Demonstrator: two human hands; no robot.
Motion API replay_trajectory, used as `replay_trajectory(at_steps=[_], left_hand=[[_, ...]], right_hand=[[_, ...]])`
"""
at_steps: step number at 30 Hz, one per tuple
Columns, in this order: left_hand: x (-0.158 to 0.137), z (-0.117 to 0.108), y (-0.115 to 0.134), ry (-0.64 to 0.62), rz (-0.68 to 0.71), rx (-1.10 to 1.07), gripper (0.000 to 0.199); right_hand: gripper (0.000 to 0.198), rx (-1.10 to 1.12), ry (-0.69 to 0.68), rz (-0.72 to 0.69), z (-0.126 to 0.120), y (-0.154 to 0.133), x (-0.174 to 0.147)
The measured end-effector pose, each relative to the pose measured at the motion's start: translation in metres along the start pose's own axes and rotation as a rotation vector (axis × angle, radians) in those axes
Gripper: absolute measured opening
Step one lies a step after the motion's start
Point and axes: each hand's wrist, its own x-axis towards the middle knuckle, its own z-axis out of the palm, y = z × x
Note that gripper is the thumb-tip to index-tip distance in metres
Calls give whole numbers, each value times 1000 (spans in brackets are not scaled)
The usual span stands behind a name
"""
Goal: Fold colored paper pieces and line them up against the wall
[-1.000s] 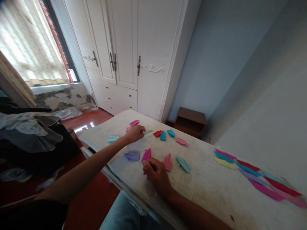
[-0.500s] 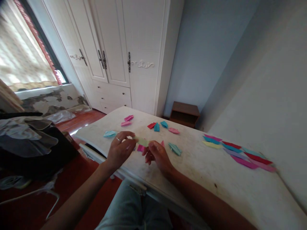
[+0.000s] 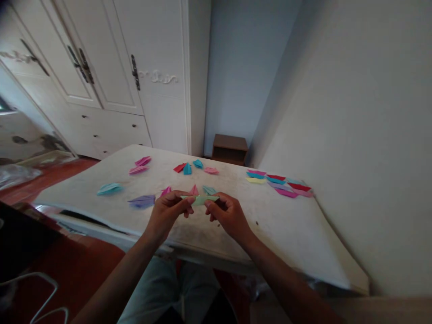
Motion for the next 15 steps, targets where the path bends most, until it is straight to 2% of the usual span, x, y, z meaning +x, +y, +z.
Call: replay_trajectory(at_steps=[4, 9, 12, 15], left_hand=[[16, 27, 5, -139, -88, 73, 27], [51, 62, 6, -376, -66, 290, 18], [78, 91, -6, -413, -81, 394, 8], [103, 125, -26, -420, -121, 553, 9]], right_hand=[[32, 37, 125, 44, -31, 5, -7], [35, 59, 231, 109, -76, 13, -13], [32, -5, 363, 145, -105, 26, -14], [26, -166, 563, 150, -135, 44, -15]])
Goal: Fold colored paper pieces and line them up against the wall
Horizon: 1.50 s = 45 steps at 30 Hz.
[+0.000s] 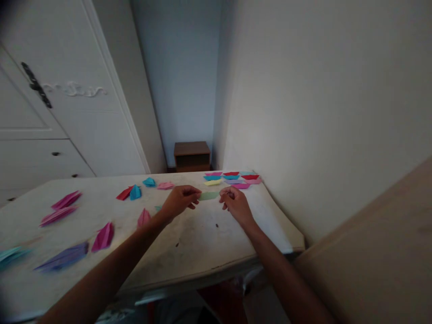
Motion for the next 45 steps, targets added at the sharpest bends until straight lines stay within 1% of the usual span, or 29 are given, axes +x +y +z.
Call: replay_trajectory(at_steps=[2, 3, 4, 5, 7, 9, 11, 12, 14, 16, 20, 23, 30, 34, 41, 45], left_hand=[[22, 16, -1, -20, -35, 144, 11], [32, 23, -1, -28, -43, 199, 11], [40, 29, -3, -34, -46, 247, 11], [46, 34, -4, -38, -45, 284, 11], [56, 40, -8, -34, -34, 358, 11], [60, 43, -12, -11, -1, 449, 12], [61, 45, -14, 23, 44, 540, 13], [60, 46, -14, 39, 64, 580, 13], [56, 49, -13, 60, 96, 641, 16], [51, 51, -13, 55, 149, 728, 20], [42, 57, -17, -63, 321, 979, 25], [41, 58, -23, -95, 375, 1016, 28], [47, 58, -30, -96, 415, 1038, 22], [47, 58, -31, -87, 431, 1073, 22], [44, 58, -32, -85, 404, 1085, 23], [42, 59, -29, -86, 406, 1080, 24]], right_hand=[[25, -174, 122, -70, -12, 12, 8], [25, -280, 156, -124, -17, 16, 11], [28, -388, 164, -189, -20, 19, 13], [30, -494, 141, -260, -22, 20, 14], [34, -675, 24, -382, -22, 20, 16], [34, -810, -148, -431, -18, 18, 18], [34, -914, -304, -403, -12, 15, 20], [35, -956, -358, -380, -10, 13, 21], [36, -1019, -405, -347, -6, 11, 23], [37, -1054, -402, -330, -3, 11, 26], [37, -1077, -375, -321, -3, 14, 30], [38, -1077, -341, -337, -4, 20, 32], [40, -1111, -249, -367, -1, 35, 31], [39, -1123, -215, -363, 3, 37, 28], [33, -1134, -203, -391, 7, 35, 25], [32, -1138, -131, -434, 7, 43, 26]])
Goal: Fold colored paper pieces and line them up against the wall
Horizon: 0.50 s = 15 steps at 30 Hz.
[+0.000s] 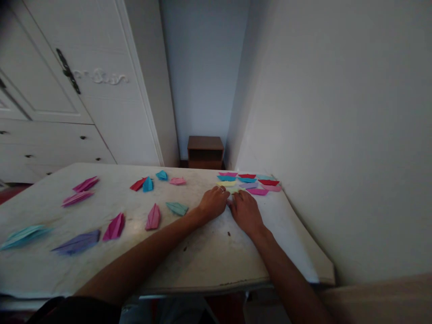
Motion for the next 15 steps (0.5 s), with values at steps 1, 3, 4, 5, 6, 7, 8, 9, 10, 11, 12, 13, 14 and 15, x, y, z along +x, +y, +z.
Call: replay_trajectory(at_steps=[1, 3, 4, 5, 6, 7, 8, 9, 10, 11, 12, 13, 14, 15], left_hand=[[-1, -2, 1, 4, 0, -2, 24], [-6, -7, 2, 14, -3, -15, 24], [-11, -11, 3, 18, -3, -31, 25], [-17, -16, 3, 19, 1, -54, 26], [-26, -21, 4, 23, 8, -85, 27], [-36, -27, 3, 29, 17, -124, 28], [-47, -33, 2, 40, 26, -166, 29], [-60, -38, 0, 63, 29, -213, 30], [-73, -43, -2, 88, 23, -265, 30], [-87, -47, -6, 119, 4, -322, 29], [-102, -50, -11, 155, -28, -379, 29], [-117, -53, -16, 192, -65, -430, 28], [-131, -55, -22, 225, -104, -473, 27], [-145, -56, -27, 250, -141, -508, 26]], right_hand=[[33, 1, 32, 1, 2, 1, 0], [36, 37, 95, -5, 5, 3, -1], [37, 74, 120, -13, 5, 3, -2], [37, 124, 142, -27, 4, 3, -2], [36, 182, 159, -44, 2, 2, -3], [35, 244, 174, -61, 0, -1, -3], [35, 305, 186, -74, -3, -5, -4], [34, 363, 194, -83, -7, -9, -5], [34, 416, 194, -88, -11, -16, -6], [33, 464, 186, -89, -16, -23, -7], [32, 509, 170, -88, -20, -31, -7], [30, 552, 149, -86, -24, -41, -8], [29, 596, 123, -84, -28, -51, -8], [29, 638, 93, -87, -32, -62, -7]])
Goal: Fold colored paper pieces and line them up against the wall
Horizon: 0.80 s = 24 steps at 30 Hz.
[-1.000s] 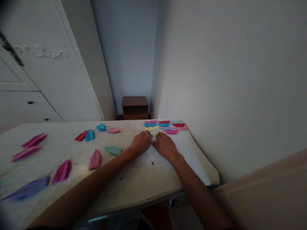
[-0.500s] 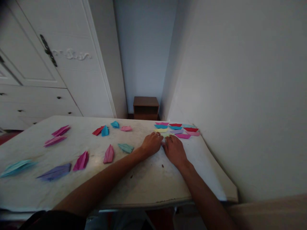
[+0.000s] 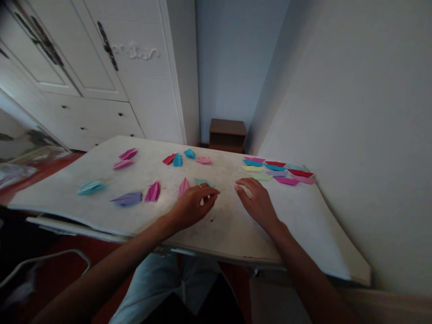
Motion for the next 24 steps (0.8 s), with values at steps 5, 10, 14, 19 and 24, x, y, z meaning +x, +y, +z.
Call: replay_trajectory(at_steps=[5, 10, 14, 19, 24], left_hand=[[-48, -31, -25, -2, -126, -108, 22], [-73, -52, -48, -4, -134, -130, 23], [-84, -64, -64, 123, -182, 15, 22], [-86, -75, -78, 353, -323, -133, 19], [-87, -77, -82, 485, -426, -347, 19]], right_hand=[[23, 127, -160, -58, 26, -49, 11], [22, 160, -313, -170, 55, -90, 28], [24, 194, -414, -247, 85, -115, 45], [23, 275, -427, -286, 131, -140, 75], [22, 387, -403, -237, 166, -168, 104]])
